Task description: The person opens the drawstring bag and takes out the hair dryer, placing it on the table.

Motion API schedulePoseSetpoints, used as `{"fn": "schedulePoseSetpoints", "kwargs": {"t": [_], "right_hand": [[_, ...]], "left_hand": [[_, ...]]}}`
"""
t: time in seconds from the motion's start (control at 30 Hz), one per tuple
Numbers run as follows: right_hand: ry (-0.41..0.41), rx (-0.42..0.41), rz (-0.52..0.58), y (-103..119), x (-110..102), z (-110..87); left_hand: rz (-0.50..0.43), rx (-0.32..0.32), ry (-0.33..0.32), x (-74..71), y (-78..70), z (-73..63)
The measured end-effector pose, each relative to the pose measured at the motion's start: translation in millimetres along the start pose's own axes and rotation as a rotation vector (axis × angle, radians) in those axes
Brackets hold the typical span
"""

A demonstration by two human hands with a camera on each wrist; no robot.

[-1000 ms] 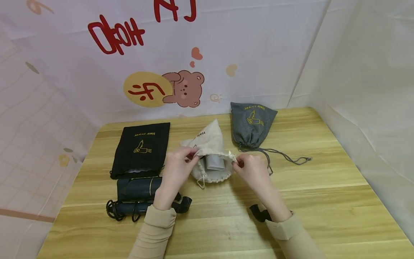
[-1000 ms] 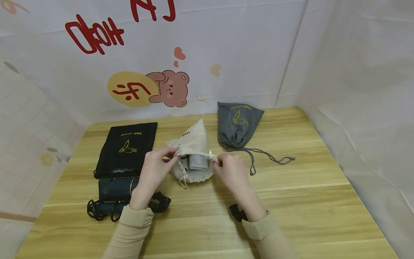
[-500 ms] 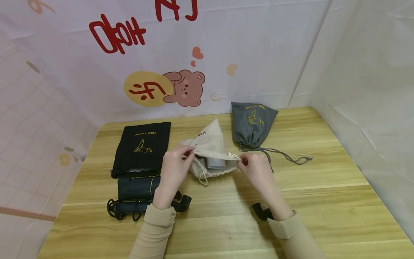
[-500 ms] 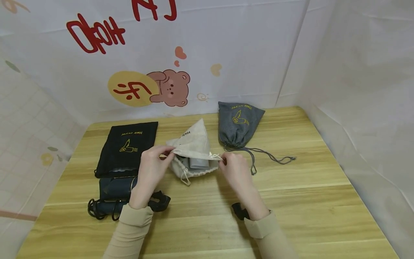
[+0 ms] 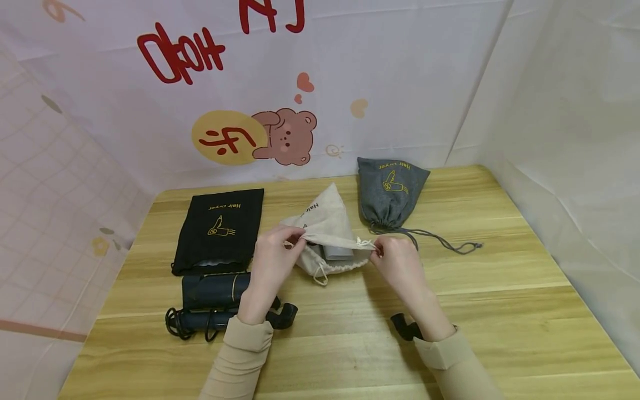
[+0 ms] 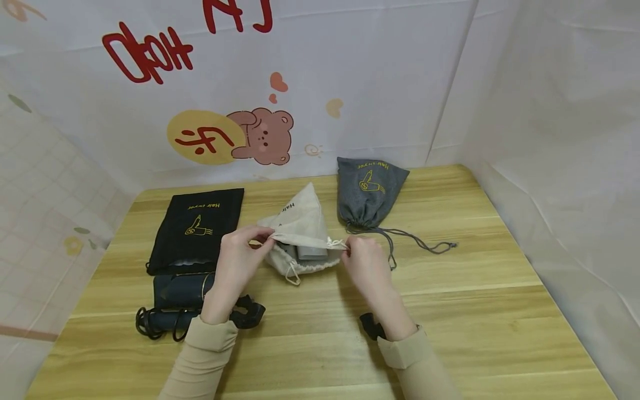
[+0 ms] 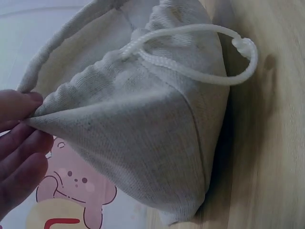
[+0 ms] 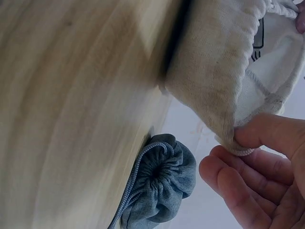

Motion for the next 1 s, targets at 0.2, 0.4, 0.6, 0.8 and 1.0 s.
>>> {"fn": "schedulePoseSetpoints", "kwargs": {"t": [0.2, 0.4, 0.6, 0.8, 1.0], "right_hand": [[-0.002, -0.008, 0.019, 1.5, 0.0, -1.8], [0.009, -0.016, 0.013, 4.1, 2.2, -2.9], [-0.001, -0.036, -0.009, 5.4, 2.7, -4.0], [-0.016, -0.075, -0.013, 9.3, 2.9, -8.4], [-0.071, -0.145, -0.009, 20.1, 0.5, -21.0]], "left_hand": [[0.003, 0.023, 0.069, 4.9, -5.7, -3.3], [0.007, 0.016, 0.098, 5.1, -5.4, -5.1], [0.049, 0.024, 0.174, 5.0, -5.5, -7.3], [0.048, 0.068, 0.214, 3.5, -11.9, -6.7], [0.013, 0.080, 0.191, 3.0, -15.0, -6.8]]}}
Point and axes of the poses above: each hand's wrist, its own z-axis towards the middle knuckle, its own x-axis out of the palm, y = z × x, the point moved 5 cm from there along z, towards the middle knuckle, and after that the axes turned 14 degrees about z, right-handed, at the moved point
